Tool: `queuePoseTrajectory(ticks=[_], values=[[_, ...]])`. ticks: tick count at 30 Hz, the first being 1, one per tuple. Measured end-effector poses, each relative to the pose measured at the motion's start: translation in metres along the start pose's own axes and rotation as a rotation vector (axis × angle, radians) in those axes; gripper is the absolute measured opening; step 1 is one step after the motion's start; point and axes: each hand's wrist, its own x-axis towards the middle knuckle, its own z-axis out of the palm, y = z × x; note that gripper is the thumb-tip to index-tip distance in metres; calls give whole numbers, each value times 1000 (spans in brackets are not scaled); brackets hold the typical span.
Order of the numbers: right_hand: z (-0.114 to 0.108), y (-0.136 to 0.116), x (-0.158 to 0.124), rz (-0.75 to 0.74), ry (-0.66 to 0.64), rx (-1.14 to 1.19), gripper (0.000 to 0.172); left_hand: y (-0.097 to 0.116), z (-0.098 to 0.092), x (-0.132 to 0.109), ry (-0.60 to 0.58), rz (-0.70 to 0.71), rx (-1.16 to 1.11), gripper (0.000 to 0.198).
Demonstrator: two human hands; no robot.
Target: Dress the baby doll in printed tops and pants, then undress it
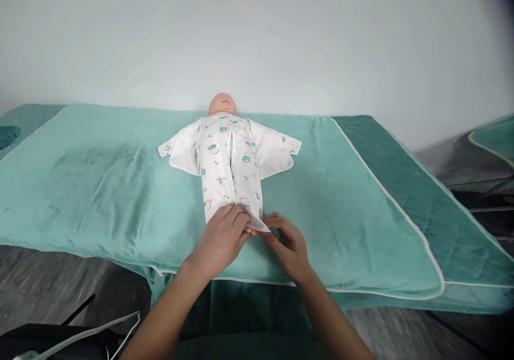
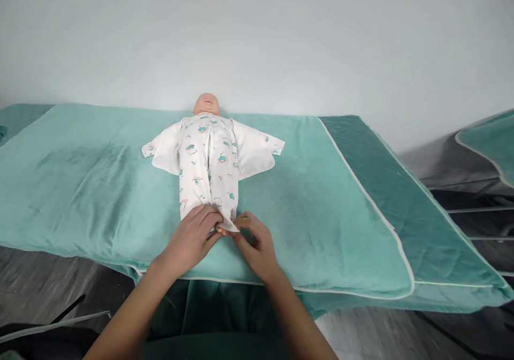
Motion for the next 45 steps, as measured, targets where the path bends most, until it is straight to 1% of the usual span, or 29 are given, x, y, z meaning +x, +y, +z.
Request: queuePoseTrajectory(ticks=[2,5,9,11,14,16,17,18,19,20,21,22,23,25,27,28,30,33,36,38,40,43,45], values=[[-4,1,-2,8,-15,-25,7,-6,1,0,-7,5,-47,9],[-8,5,-6,15,-22,-53,6,-10,3,-4,41,27,-116,8],[-13,4,-14,14,-46,-114,7,-4,0,-12,144,41,-206,7],[-15,1,-16,1,-72,-165,8,2,-2,-16,194,62,-186,8],[-19,-5,-20,-6,-120,-263,8,9,-4,-22,178,100,-136,10],[-25,-8,-20,8,-192,-320,4,9,-6,-26,142,107,-192,9],[-28,-8,-20,19,-239,-326,2,7,-7,-27,156,104,-243,9],[-31,-8,-19,31,-278,-315,2,3,-8,-29,207,89,-293,10],[-35,-6,-18,47,-299,-298,6,-4,-8,-30,292,55,-328,10],[-37,-3,-15,65,-292,-286,11,-13,-9,-30,396,2,-333,11],[-39,1,-12,77,-255,-293,15,-25,-9,-30,497,-64,-306,12],[-40,7,-7,78,-194,-323,18,-38,-10,-28,568,-144,-248,12],[-40,15,-1,67,-127,-378,17,-53,-10,-26,588,-216,-163,12],[-38,33,15,-2,-21,-521,13,-81,-10,-18,508,-323,20,19],[-33,53,35,-99,-5,-654,29,-105,-10,-7,391,-375,167,32],[-30,61,46,-136,-33,-703,37,-115,-10,-2,335,-381,219,36],[-24,75,69,-190,-114,-763,44,-128,-10,10,227,-366,290,39],[-18,88,96,-257,-245,-802,43,-140,-9,26,129,-326,335,42],[-13,92,113,-302,-304,-864,41,-153,-8,40,103,-247,315,44],[-10,92,120,-303,-303,-898,40,-162,-7,48,102,-182,268,41],[-6,92,127,-279,-294,-914,37,-168,-7,55,127,-143,187,39],[-2,92,134,-218,-281,-899,31,-169,-8,61,162,-125,48,41],[-1,94,135,-187,-280,-865,26,-163,-10,61,151,-148,-11,44]])
